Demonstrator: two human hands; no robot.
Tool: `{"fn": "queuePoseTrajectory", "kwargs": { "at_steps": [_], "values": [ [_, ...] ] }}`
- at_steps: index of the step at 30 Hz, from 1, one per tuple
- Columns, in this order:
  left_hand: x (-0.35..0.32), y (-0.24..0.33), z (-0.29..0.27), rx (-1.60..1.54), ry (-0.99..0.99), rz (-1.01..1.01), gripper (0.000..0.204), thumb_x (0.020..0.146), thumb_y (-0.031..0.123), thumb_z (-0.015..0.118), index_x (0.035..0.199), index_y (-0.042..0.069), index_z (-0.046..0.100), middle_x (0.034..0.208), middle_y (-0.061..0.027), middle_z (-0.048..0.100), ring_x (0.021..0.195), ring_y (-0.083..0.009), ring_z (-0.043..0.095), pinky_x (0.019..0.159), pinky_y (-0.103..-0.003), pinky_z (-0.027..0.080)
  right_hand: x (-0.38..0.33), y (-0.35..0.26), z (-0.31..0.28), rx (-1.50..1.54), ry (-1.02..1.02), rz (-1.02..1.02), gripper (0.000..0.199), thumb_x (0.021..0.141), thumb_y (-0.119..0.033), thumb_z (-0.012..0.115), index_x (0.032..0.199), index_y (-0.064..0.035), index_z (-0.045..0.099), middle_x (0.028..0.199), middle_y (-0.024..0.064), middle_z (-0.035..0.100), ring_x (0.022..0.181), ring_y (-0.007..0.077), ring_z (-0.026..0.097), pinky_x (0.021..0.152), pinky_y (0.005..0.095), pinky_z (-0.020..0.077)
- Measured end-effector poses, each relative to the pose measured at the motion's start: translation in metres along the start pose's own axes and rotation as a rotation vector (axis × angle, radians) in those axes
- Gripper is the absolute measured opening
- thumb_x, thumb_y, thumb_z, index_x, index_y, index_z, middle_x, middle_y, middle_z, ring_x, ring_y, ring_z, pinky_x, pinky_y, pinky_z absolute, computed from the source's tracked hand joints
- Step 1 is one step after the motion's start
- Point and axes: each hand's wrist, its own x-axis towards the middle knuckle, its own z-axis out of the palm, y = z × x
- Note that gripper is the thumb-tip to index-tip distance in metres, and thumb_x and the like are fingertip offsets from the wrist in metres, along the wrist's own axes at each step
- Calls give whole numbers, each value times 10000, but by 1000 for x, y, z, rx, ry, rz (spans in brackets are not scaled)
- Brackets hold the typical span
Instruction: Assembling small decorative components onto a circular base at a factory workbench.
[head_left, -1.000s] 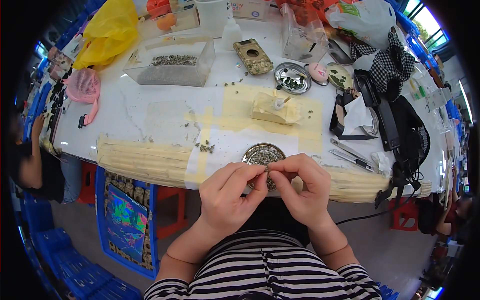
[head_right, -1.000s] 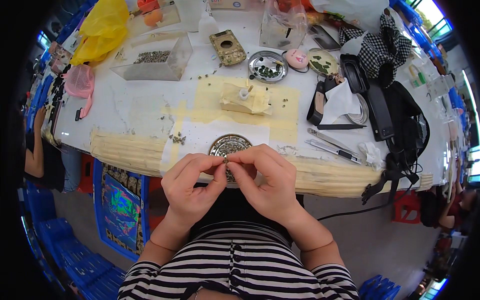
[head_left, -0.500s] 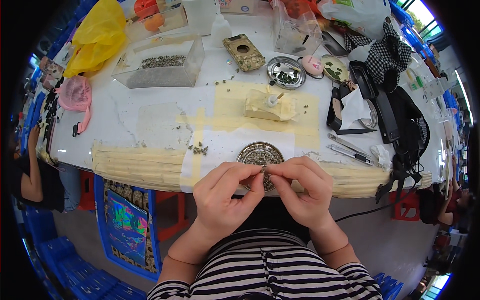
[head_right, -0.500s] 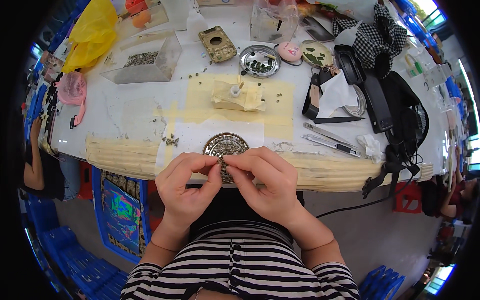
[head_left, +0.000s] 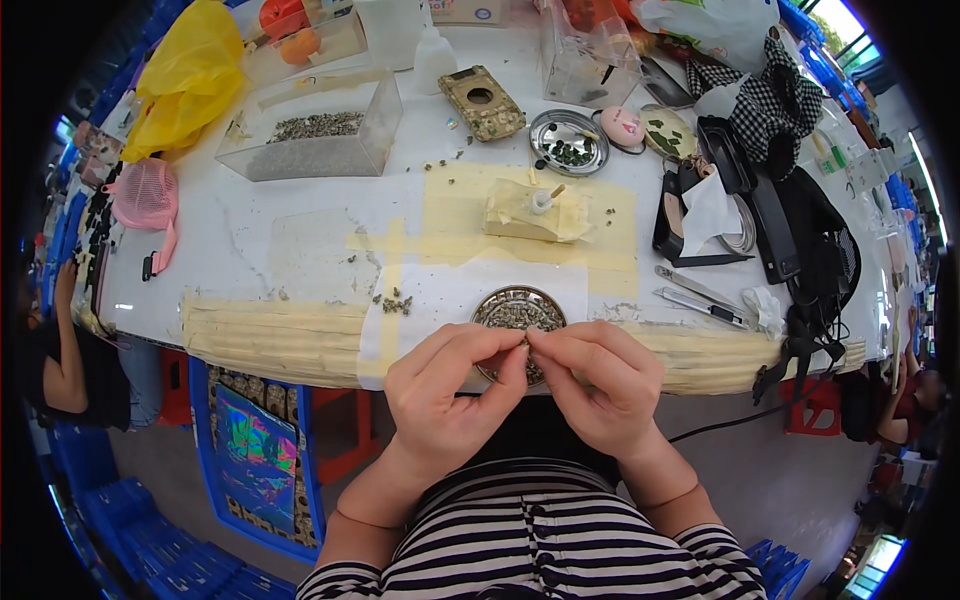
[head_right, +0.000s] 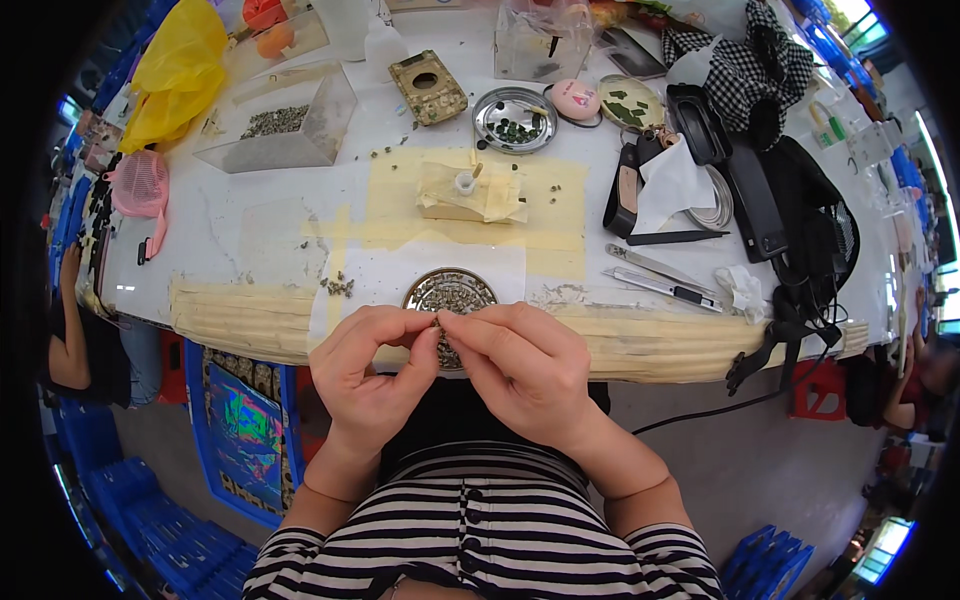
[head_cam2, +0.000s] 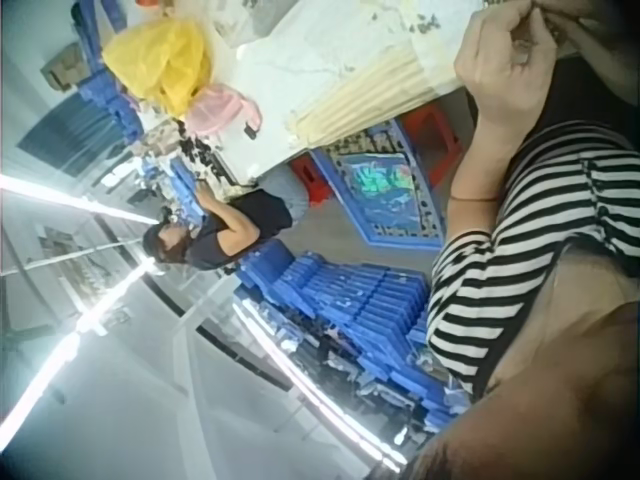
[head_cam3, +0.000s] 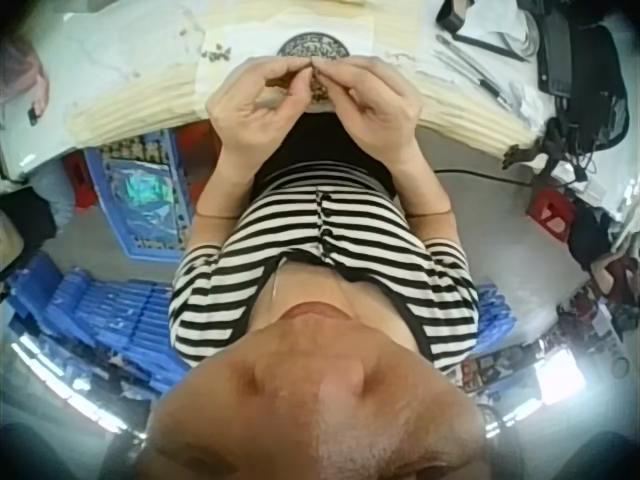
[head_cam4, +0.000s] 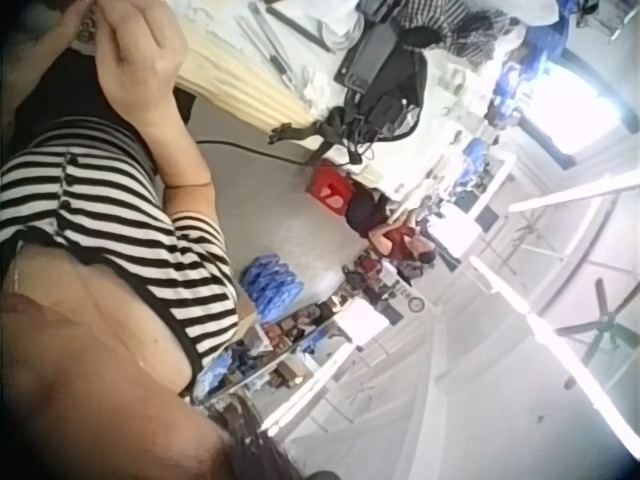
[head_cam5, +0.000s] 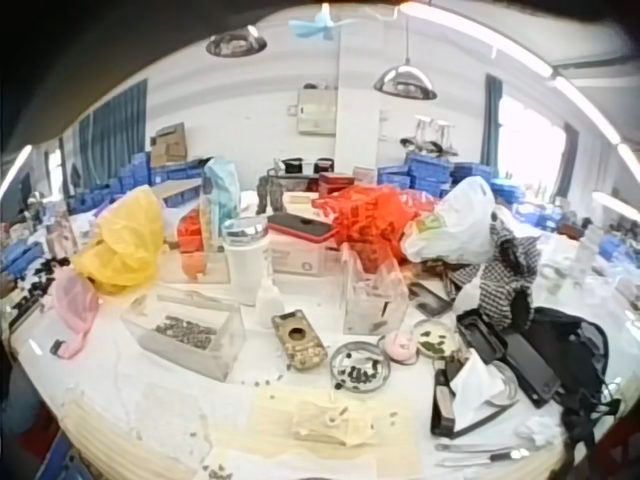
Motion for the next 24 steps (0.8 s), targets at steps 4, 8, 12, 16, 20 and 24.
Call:
{"fn": "queuePoseTrajectory", "kwargs": {
  "at_steps": [4, 8, 12, 16, 20, 24],
  "values": [
    [-2, -5, 2, -173, 15, -141, 165, 788, -61, 740, 948, -36, 704, 818, -104, 701, 685, -153, 680, 625, -252, 540, 4, 1, 3, -26, 45, -43, 279, 741, 70, 759, 1006, -16, 737, 828, 86, 685, 659, 183, 643, 549, 267, 511],
    [-2, -4, -2, -417, -52, -319, 139, 842, -54, 709, 981, -58, 700, 860, -104, 700, 758, -132, 680, 679, -243, 547, 8, 1, 4, -52, 90, -73, 258, 725, 71, 767, 966, -11, 730, 816, 83, 682, 655, 185, 646, 544, 274, 514],
    [0, -1, -5, -622, -83, -418, 114, 900, -48, 665, 1009, -75, 686, 899, -105, 690, 811, -132, 677, 730, -246, 558, 11, 2, 5, -60, 101, -120, 263, 701, 72, 774, 947, -10, 725, 819, 82, 682, 663, 190, 656, 542, 279, 519],
    [-1, -2, -5, -670, -87, -448, 112, 914, -44, 652, 1019, -76, 677, 905, -100, 689, 813, -132, 676, 740, -248, 567, 11, 3, 5, -68, 100, -152, 289, 679, 70, 773, 951, -14, 727, 833, 76, 686, 676, 191, 664, 545, 274, 521],
    [-1, -5, -6, -750, -96, -488, 115, 915, -48, 650, 1024, -80, 667, 919, -105, 693, 826, -131, 681, 762, -250, 577, 13, 3, 4, -83, 87, -178, 304, 670, 66, 774, 960, -16, 730, 847, 73, 691, 678, 187, 666, 549, 271, 523],
    [0, -8, -8, -800, -115, -491, 120, 913, -51, 653, 1027, -86, 659, 925, -111, 696, 840, -136, 688, 782, -255, 586, 13, 3, 4, -80, 77, -181, 317, 663, 66, 774, 967, -15, 734, 862, 73, 696, 676, 188, 667, 552, 270, 524]
  ]
}}
